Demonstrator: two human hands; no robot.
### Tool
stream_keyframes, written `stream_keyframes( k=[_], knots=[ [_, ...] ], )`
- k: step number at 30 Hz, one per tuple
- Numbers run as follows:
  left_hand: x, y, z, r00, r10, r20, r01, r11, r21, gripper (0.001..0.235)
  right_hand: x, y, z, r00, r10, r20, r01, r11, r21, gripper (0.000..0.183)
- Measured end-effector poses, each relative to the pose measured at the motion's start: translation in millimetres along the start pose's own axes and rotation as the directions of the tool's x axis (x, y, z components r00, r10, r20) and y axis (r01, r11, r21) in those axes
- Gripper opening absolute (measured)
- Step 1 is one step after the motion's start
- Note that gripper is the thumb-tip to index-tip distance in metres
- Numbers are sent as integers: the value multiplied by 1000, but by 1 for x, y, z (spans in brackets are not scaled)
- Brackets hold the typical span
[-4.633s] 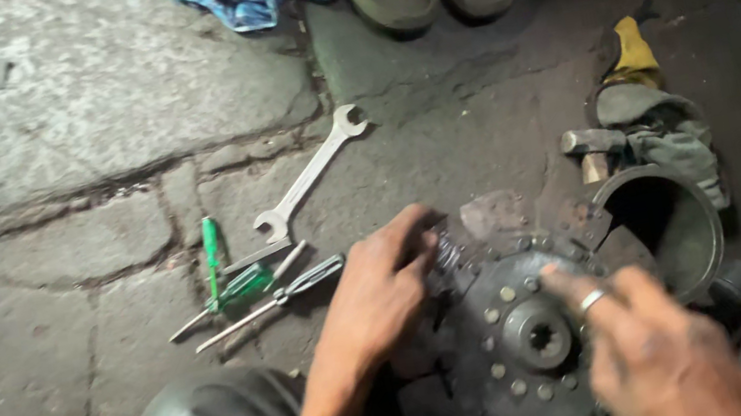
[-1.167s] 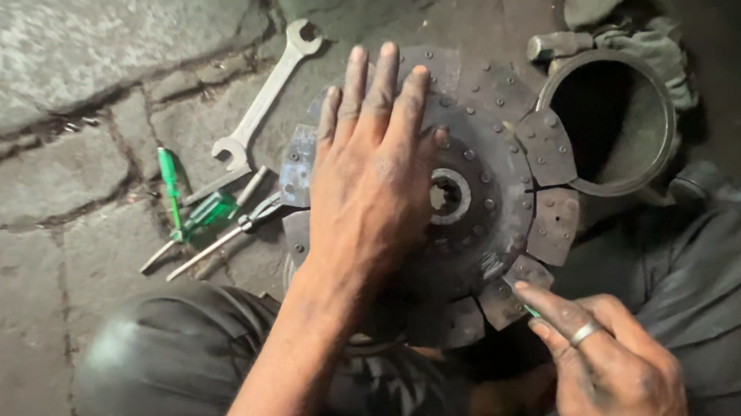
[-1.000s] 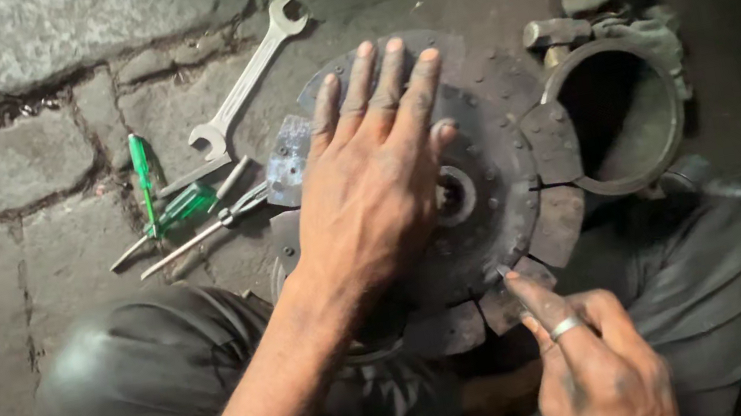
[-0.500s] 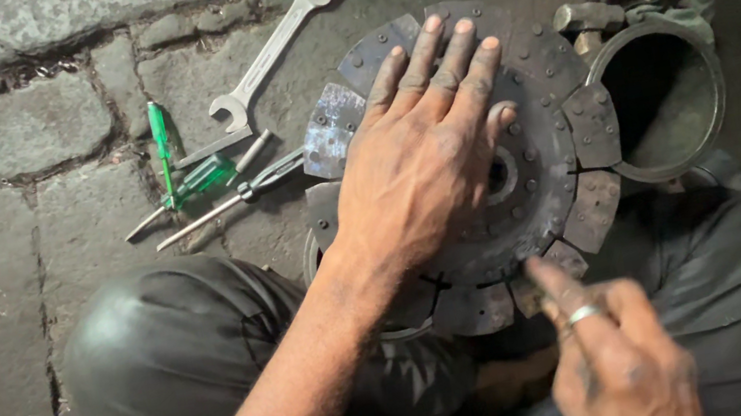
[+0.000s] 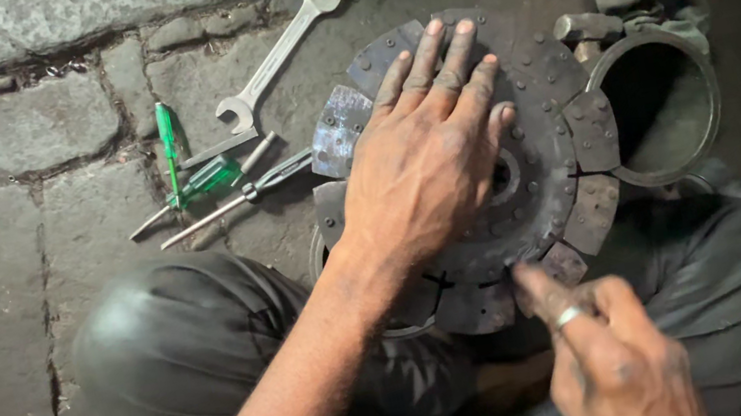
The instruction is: The person sits on the floor and uses a small metal tool to scrape and clean the friction surfaces of a disassembled clutch assembly. The person rotates the clutch and works on multiple segments sequentially.
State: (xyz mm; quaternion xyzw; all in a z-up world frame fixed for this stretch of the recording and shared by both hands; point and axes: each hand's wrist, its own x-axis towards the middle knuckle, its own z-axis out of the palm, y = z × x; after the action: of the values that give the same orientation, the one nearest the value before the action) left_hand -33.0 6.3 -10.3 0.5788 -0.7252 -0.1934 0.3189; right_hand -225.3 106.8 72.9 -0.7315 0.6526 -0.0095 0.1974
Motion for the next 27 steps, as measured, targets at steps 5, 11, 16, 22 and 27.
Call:
stream_keyframes(
  k=[5, 11, 16, 22, 27],
  knots=[
    [-2, 1, 1, 1000, 0, -28, 0, 1000, -20, 46, 0, 0, 0, 1000, -18, 19, 17, 998, 63, 61],
    [-2, 1, 0, 999, 0, -32, -1, 1000, -31, 44, 3, -7, 5, 996, 60, -70, -58, 998, 34, 54],
    [1, 1, -4, 999, -2, -41, 0, 999, -46, 43, 3, 0, 16, 990, -36, -137, 36, 999, -1, 49],
    [2, 2, -7, 999, -7, -50, 3, 998, -69, 43, -2, 13, 30, 980, -44, -196, 52, 998, 33, 44],
    [-1, 1, -12, 998, -14, -67, 9, 997, -78, 43, 4, -9, 25, 983, 74, -165, -77, 997, -12, 39]
  ],
)
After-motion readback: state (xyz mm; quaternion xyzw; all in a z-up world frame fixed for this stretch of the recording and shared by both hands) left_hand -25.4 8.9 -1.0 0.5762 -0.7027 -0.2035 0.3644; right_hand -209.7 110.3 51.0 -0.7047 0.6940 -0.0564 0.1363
